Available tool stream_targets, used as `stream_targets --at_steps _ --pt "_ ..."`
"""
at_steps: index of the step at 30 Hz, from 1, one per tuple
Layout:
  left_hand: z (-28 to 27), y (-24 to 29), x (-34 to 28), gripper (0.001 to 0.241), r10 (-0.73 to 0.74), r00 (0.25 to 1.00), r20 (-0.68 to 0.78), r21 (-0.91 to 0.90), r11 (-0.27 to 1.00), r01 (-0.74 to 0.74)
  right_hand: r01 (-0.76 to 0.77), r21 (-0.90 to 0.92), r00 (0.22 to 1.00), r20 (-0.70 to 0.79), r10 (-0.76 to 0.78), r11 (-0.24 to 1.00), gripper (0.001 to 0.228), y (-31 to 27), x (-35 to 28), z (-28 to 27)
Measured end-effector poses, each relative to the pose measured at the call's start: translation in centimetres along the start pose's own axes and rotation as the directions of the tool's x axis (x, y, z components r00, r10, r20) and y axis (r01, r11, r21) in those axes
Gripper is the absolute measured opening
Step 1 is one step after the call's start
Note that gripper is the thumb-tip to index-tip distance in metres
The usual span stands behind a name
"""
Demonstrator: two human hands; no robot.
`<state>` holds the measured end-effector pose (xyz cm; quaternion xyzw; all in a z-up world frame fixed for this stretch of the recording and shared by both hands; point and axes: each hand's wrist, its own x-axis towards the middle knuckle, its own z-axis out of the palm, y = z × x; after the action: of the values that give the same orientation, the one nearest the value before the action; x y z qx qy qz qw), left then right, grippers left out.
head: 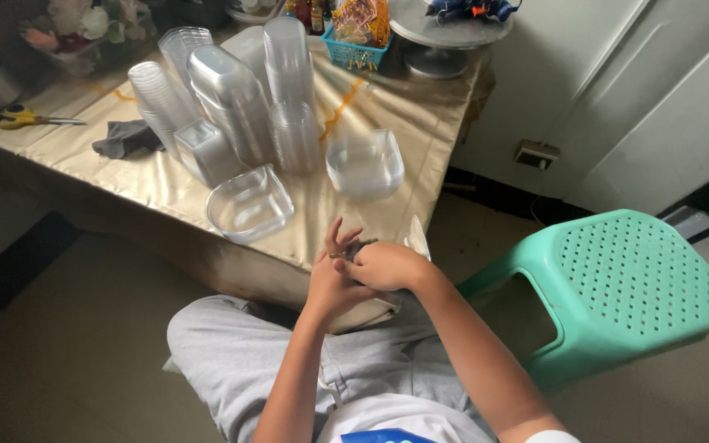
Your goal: Wiping down clear plastic food containers with a grey cleaning cloth.
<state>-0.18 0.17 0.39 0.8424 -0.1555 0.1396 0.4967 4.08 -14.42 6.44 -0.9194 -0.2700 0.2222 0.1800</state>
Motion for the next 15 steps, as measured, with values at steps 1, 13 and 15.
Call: stream_targets --at_steps 1,13,15 --pt "0.1 -0.1 0.1 0.15 0.001 1.0 0.002 0.0 1.0 -0.001 -0.001 0.001 1.0 -0.002 0.001 1.0 0.091 -0.1 0.1 0.1" --pt "0.7 -2.2 0.1 0.115 0.257 0.966 -0.039 0.377 0.898 -0.224 -0.185 -0.17 0.982 0.0 0.188 0.968 0.089 -0.9 2.4 0.4" --pt "1.1 -3.1 0.2 0.119 0.186 0.982 0.021 0.379 0.908 -0.18 -0.238 -0.23 0.971 -0.029 0.237 0.944 0.095 -0.2 2.2 0.3"
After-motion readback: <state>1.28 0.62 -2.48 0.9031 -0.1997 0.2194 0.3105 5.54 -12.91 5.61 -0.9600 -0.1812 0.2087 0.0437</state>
